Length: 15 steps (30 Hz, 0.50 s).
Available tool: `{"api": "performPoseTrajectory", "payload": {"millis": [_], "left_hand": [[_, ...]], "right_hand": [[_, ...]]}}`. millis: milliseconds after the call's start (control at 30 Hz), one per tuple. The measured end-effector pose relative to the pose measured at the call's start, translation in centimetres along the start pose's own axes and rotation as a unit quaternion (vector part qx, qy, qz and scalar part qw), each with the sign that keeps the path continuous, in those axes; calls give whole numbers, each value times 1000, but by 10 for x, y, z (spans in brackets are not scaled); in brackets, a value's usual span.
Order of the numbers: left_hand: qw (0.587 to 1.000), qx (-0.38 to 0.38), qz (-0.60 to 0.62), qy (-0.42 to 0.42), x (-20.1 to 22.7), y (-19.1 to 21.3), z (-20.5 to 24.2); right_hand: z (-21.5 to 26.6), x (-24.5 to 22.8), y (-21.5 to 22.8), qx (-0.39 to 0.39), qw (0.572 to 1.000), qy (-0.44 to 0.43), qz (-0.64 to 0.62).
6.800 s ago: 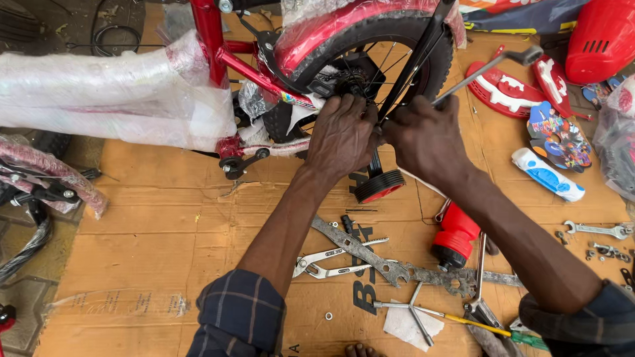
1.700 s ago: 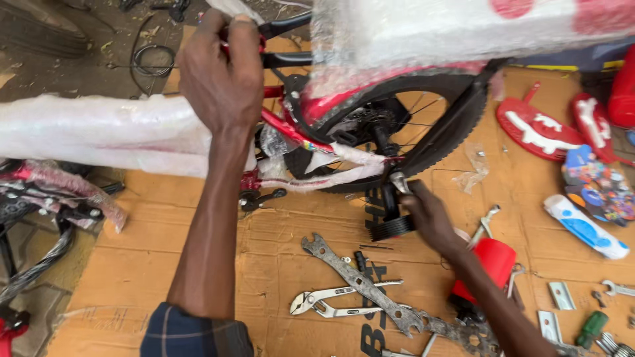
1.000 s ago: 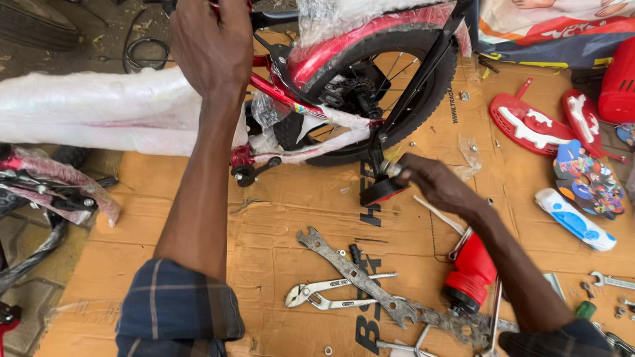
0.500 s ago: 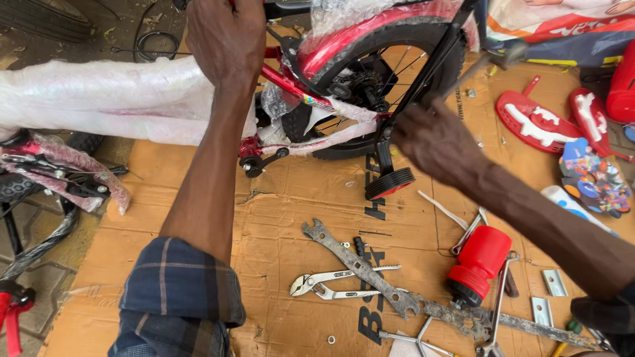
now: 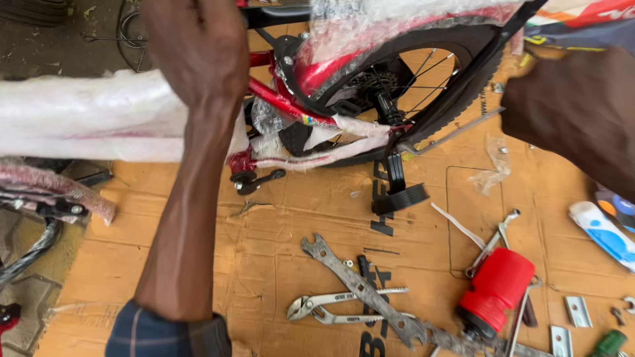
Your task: The person assembles a red bicycle, focusing on the rear wheel and training wheels. They use a wrench to tighten the axle nuts and attach the training wheel supports to the frame. The person also uses pliers to adjust the pedal crank arm.
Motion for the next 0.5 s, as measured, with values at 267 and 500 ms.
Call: {"api": "performPoseTrajectory", "payload": {"millis": [267,500], "left_hand": [[999,-3,11,33,17,-1,-5],[997,-3,35,74,42,15,-9]], "right_hand": [[-16,-214,-184,-26,706,-215,-674],[8,-200,-131,-191,709,-135,-665]]}}
Point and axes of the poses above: each hand's wrist, its own z-axis away from the middle knuckle, its own y-axis out of the back of the hand, x = y × z, the point moved 7 cm from there along -z, towards the middle knuckle, and after that the axes turned 10 degrees about z, right-handed, at the moved point
